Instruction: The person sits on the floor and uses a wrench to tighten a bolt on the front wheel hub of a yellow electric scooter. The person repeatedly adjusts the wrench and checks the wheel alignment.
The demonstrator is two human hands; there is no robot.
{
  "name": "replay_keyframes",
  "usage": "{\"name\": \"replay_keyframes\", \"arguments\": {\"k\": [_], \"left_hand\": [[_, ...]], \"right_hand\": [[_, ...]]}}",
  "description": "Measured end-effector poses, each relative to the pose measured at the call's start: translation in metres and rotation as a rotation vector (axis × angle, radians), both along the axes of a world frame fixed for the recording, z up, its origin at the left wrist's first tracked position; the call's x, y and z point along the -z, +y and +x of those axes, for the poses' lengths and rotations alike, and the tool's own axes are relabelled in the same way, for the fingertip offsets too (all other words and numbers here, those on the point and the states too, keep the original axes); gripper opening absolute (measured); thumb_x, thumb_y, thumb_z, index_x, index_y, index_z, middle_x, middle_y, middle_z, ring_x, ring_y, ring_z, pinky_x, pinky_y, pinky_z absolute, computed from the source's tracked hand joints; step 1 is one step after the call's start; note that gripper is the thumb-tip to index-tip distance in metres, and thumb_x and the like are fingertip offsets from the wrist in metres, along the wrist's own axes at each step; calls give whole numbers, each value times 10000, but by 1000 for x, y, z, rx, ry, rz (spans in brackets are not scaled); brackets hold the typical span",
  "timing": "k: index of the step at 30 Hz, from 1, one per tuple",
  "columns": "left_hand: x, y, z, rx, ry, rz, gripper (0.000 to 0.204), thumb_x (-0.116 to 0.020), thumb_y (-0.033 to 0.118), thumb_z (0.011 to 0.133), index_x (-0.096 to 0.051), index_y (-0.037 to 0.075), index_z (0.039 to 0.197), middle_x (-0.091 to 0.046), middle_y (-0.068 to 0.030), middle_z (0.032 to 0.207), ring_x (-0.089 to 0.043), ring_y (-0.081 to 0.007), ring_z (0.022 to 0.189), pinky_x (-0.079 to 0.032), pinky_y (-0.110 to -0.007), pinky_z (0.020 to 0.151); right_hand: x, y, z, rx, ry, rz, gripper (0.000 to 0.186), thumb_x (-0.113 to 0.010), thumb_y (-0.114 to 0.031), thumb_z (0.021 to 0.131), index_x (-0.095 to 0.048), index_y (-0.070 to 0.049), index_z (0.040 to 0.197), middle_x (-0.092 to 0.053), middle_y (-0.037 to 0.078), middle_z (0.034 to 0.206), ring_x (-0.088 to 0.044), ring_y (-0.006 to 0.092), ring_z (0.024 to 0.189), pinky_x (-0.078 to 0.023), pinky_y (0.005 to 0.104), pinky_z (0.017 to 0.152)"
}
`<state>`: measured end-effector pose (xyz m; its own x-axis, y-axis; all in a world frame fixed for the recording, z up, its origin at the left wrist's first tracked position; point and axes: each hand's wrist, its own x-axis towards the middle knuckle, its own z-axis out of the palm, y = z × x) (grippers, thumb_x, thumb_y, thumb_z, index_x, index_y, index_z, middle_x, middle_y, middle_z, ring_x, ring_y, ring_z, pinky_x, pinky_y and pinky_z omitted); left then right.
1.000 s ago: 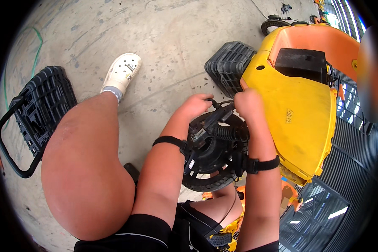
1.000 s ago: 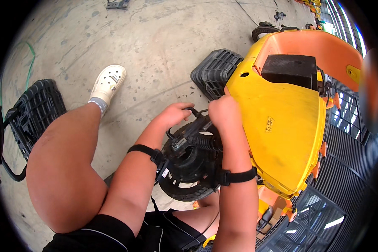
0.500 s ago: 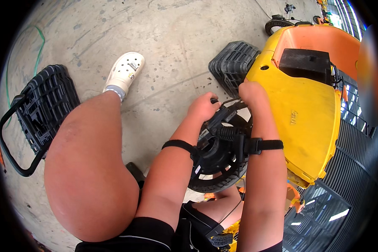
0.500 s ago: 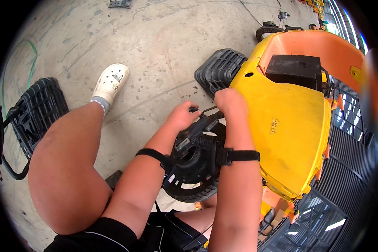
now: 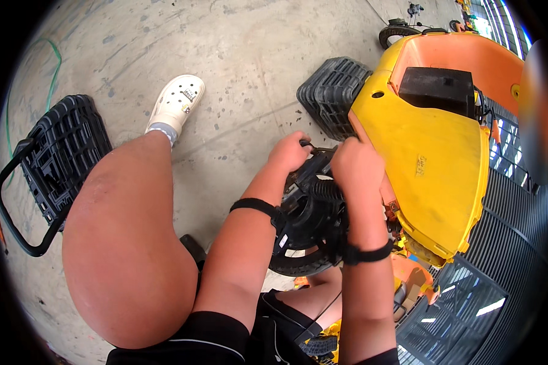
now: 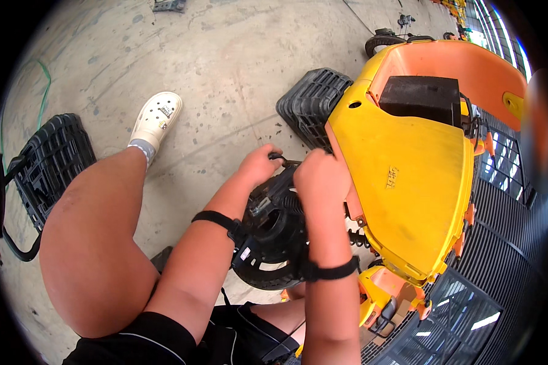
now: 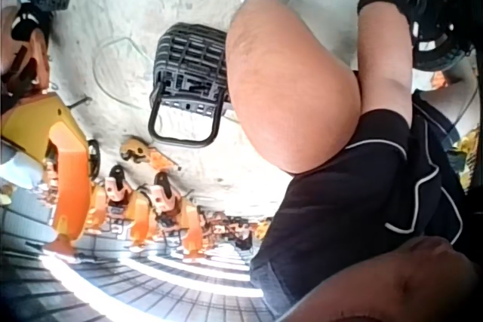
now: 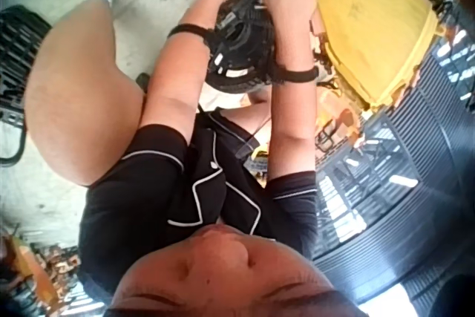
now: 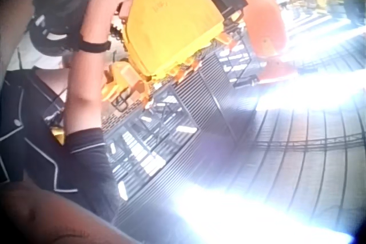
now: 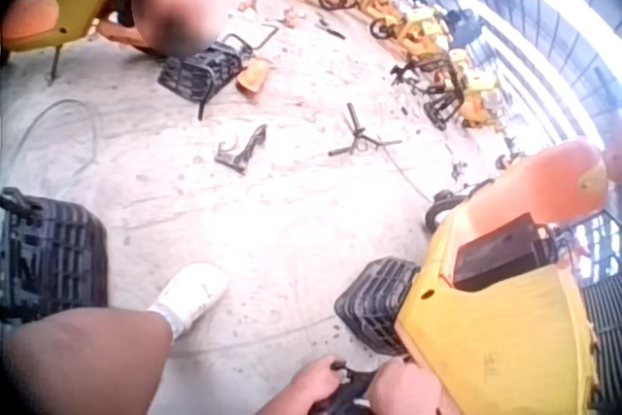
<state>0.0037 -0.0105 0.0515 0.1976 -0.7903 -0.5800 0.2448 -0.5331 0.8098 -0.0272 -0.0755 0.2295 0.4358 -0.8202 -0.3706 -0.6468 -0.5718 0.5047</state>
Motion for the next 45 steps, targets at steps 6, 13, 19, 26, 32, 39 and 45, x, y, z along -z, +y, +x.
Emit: {"name": "replay_keyframes", "arguments": {"k": [6,13,19,26,32,39,45], "left_hand": [[-13,-5,33,210,472,87,450,-524,88,936,-607,147,1374,-654,-79,1213,-619,-168,962,-520,-350,820],[-22,5,52,179,639,43,599,-458,73,871,-551,172,1455,-551,-85,1414,-607,-172,1021,-516,-329,823],[-14,5,59,204,602,21,596,-461,114,873,-551,184,1457,-547,-27,1435,-601,-153,1063,-505,-311,846],[-20,9,56,143,658,7,507,-472,223,956,-548,189,1457,-550,-18,1437,-606,-167,1098,-495,-337,877],[-17,9,55,129,667,25,505,-470,220,963,-541,178,1462,-560,-21,1421,-604,-187,1114,-500,-347,866],[1,10,41,43,713,49,442,-504,164,1024,-521,110,1463,-590,-89,1376,-639,-187,1008,-517,-336,844],[16,17,33,-58,859,-19,419,-522,183,1038,-530,87,1446,-669,-68,1250,-632,-155,953,-518,-285,785]], "right_hand": [[29,102,-28,-111,167,-166,149,-549,-187,876,-559,-66,790,-654,5,624,-677,139,549,-537,292,490],[105,131,-58,-347,244,-212,256,-515,-181,869,-572,52,780,-575,29,573,-579,114,506,-424,258,427],[111,126,-61,-446,80,-174,256,-535,-186,886,-573,36,763,-575,41,572,-576,135,504,-426,265,430],[79,107,-51,-582,92,-43,175,-584,-176,804,-593,-3,775,-614,67,651,-590,160,578,-419,295,449],[81,109,-49,-621,191,-80,196,-577,-167,790,-602,27,801,-578,57,650,-559,171,582,-400,306,469],[87,107,-34,-669,178,-196,163,-577,-187,798,-566,-26,777,-536,28,605,-562,174,558,-414,304,450],[37,62,-16,-567,-56,-150,318,-612,-340,940,-493,-147,717,-577,18,548,-611,184,479,-503,335,444]]}}
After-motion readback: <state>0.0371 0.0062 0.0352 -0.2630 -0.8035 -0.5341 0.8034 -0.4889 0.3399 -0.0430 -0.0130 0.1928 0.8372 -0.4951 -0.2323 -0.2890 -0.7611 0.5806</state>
